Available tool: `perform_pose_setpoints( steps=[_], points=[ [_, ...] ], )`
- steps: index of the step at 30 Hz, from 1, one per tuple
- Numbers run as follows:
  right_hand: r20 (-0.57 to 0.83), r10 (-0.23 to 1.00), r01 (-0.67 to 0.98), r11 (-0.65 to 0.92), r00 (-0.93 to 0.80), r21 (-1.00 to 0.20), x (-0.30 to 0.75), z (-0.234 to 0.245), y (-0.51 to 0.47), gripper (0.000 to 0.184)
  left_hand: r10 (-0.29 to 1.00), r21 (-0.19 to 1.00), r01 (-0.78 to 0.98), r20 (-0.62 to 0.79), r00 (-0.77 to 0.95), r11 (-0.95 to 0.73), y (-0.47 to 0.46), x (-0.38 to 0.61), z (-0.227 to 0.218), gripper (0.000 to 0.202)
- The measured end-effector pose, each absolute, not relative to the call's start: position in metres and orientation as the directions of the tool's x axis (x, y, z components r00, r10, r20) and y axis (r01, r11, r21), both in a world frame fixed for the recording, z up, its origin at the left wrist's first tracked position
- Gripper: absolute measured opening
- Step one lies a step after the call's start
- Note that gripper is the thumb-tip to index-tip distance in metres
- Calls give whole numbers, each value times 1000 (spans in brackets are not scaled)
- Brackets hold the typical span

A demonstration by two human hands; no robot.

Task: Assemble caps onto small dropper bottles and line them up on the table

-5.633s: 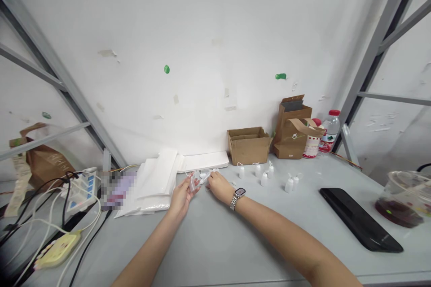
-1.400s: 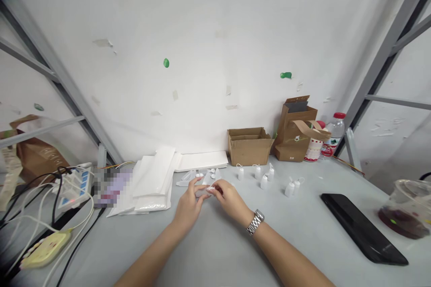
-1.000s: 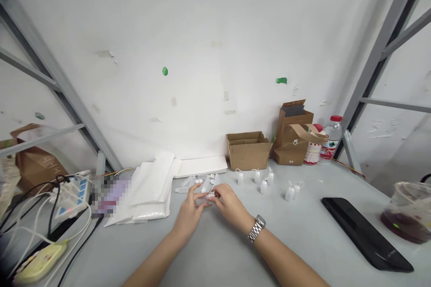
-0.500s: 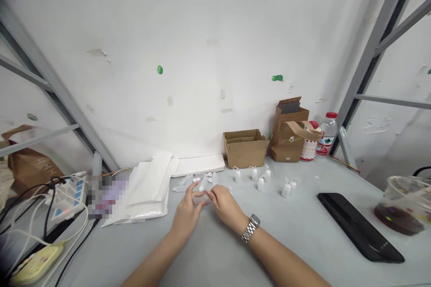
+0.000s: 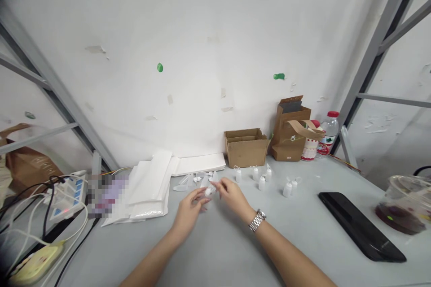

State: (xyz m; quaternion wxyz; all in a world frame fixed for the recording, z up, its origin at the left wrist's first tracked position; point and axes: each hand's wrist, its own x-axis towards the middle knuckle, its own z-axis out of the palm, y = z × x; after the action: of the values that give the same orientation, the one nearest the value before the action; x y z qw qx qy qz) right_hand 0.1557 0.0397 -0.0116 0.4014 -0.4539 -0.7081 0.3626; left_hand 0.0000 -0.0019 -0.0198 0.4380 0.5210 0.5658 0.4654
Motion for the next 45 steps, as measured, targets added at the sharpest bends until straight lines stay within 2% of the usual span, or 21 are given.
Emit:
perform_pose_setpoints(
  steps=[4, 9, 16, 24, 31, 36, 45],
  points=[
    [174, 982, 85, 180, -78, -980, 165, -5, 52, 38, 991, 987, -107, -125, -45, 120, 6, -1, -18, 43],
    [79, 991, 53, 85, -112, -995, 164, -6, 52, 33, 985, 962, -209, -170, 35, 174, 5, -4, -15, 48],
    [66, 994, 80, 72, -83, -994, 161, -13, 53, 28, 980, 960, -196, -188, 64, 197, 2, -2, -13, 48],
    [-42, 994, 16, -41, -97, -999, 159, -14, 53, 36, 985, 966, -195, -157, 75, 169, 4, -4, -17, 52],
    [25, 983, -29, 20, -181, -999, 155, -12, 44, 39, 983, 977, -106, -181, 32, 183, 3, -1, -15, 54],
    [53, 990, -4, 53, -131, -999, 153, -12, 42, 40, 984, 980, -93, -177, 24, 178, 1, 1, -13, 53],
    [66, 985, 18, 70, -161, -997, 153, -10, 41, 38, 984, 981, -76, -176, 24, 177, 1, 2, -12, 53]
  ],
)
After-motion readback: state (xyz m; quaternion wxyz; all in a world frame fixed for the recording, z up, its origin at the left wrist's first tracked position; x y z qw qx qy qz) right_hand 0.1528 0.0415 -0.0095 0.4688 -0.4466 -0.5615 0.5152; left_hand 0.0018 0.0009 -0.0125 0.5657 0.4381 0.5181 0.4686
